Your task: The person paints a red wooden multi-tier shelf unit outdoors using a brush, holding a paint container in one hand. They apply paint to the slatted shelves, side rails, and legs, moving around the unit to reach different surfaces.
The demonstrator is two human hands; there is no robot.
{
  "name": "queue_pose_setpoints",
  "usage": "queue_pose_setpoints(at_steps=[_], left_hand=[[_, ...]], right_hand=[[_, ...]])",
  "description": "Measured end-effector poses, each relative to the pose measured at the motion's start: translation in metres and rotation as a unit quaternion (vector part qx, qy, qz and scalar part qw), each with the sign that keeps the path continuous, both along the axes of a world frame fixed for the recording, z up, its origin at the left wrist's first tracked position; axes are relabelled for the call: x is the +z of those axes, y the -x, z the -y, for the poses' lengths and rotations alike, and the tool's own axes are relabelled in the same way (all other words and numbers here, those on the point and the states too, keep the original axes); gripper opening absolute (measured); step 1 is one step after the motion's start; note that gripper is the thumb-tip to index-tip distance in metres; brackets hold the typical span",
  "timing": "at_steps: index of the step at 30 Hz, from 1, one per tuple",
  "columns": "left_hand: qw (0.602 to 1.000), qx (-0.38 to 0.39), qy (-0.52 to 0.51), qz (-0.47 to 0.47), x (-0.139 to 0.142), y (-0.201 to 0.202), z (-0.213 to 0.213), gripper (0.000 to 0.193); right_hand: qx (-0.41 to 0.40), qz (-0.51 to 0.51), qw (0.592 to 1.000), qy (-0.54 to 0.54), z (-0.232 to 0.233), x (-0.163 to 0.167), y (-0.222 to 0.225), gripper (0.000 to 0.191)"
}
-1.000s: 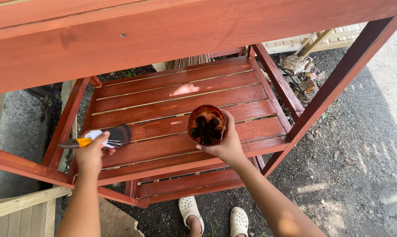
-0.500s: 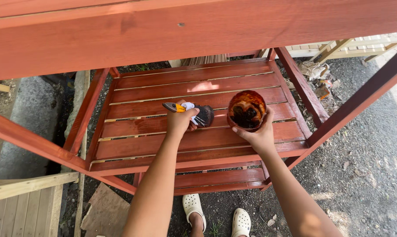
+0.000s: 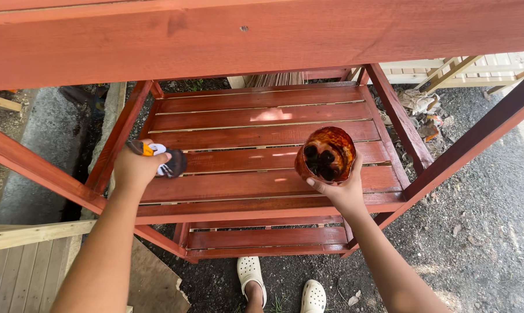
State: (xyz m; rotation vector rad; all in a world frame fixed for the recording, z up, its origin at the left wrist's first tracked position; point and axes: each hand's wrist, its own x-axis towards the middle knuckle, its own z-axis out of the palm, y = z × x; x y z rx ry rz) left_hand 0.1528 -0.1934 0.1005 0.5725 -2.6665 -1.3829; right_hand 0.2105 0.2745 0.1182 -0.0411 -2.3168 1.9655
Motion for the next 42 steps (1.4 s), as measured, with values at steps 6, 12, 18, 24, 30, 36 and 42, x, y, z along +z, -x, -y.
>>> queue_pose_setpoints(at_steps=[6,12,18,24,30,36,42], left_hand=[[0.961,-0.069,0.254,0.083,0.015,-0.016,-0.088,0.047],[0.946,-0.183,0.267,0.003,0.009,-0.021,-0.202,0.029],[0.967,-0.069,0.247,-0.001,0.006,-0.02,-0.13,0.031],[0.955,0.052,0.279,0.093,0.015,-0.003,-0.017,0.016],[0.943,-0.061,0.319,0.078,0.005,0.002,-0.074,0.017],[0.903,-0.185,0.389,-0.001,-0.008,-0.018,-0.125,0.015],[0.907,-0.051,0.403,0.114,0.009,-0.016,-0.019,0.021]], right_hand=[[0.044,0.008,0.998,0.04,0.018,0.003,0.004,0.097],[0.049,0.017,0.997,0.054,0.032,-0.002,0.013,0.093],[0.06,0.035,0.997,0.023,0.044,-0.007,0.009,0.096],[0.066,0.045,0.996,0.043,0.045,-0.005,0.008,0.102],[0.089,0.046,0.995,0.022,0.044,-0.001,0.006,0.102],[0.086,0.046,0.994,0.051,0.052,-0.002,0.006,0.103],[0.102,0.034,0.993,0.057,0.068,-0.005,0.01,0.106]])
